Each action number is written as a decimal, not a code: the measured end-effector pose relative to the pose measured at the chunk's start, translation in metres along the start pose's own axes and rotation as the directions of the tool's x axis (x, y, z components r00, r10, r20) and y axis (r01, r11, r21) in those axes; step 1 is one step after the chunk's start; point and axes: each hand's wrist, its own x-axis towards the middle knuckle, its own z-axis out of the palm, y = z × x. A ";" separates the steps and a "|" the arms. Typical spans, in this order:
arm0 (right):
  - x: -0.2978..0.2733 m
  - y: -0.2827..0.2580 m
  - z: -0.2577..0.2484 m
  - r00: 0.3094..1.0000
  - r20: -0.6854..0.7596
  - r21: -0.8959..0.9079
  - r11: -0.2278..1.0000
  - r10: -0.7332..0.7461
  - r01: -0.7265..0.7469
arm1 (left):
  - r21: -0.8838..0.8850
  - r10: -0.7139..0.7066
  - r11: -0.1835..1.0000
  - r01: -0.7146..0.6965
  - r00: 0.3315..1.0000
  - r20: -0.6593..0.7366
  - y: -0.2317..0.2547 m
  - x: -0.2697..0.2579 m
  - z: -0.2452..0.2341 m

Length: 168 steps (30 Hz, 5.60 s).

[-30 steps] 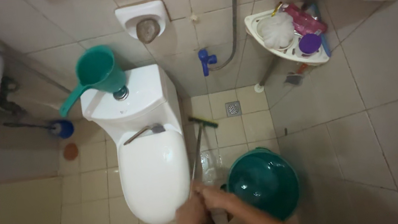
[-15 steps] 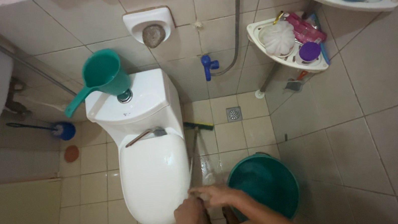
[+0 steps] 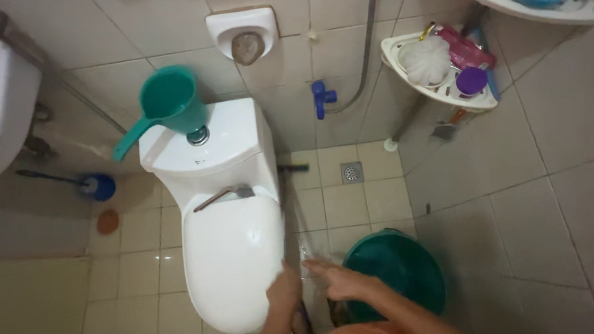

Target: The person cleans the bathroom floor by using a squeegee to push water into a drain and pouring water from a small container into a bucket.

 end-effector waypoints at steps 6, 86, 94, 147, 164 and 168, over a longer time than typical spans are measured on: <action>-0.001 -0.013 0.012 0.999 0.047 -0.017 1.000 0.002 -0.001 | 0.053 0.020 0.998 -0.021 1.000 0.007 0.005 -0.041 -0.004; 0.077 0.016 0.004 0.990 -0.140 0.239 0.970 -0.019 0.053 | 0.419 0.385 0.795 -0.439 0.899 0.210 0.030 0.019 -0.049; 0.086 0.018 0.035 0.983 -0.175 0.173 0.981 -0.055 0.086 | 0.373 0.521 0.788 -0.490 0.854 0.021 -0.024 -0.006 -0.049; 0.039 0.002 0.082 0.907 0.403 0.017 0.989 0.126 -0.145 | 0.123 0.073 0.988 -0.093 0.986 0.152 -0.064 -0.091 0.042; 0.060 0.037 0.132 0.927 0.353 0.290 0.957 -0.129 0.023 | -0.092 -0.017 0.995 0.037 0.977 0.211 -0.057 -0.118 0.017; 0.089 0.074 0.135 0.973 0.222 0.232 0.973 -0.055 0.002 | -0.146 0.090 0.986 -0.077 0.992 0.083 -0.054 -0.075 0.026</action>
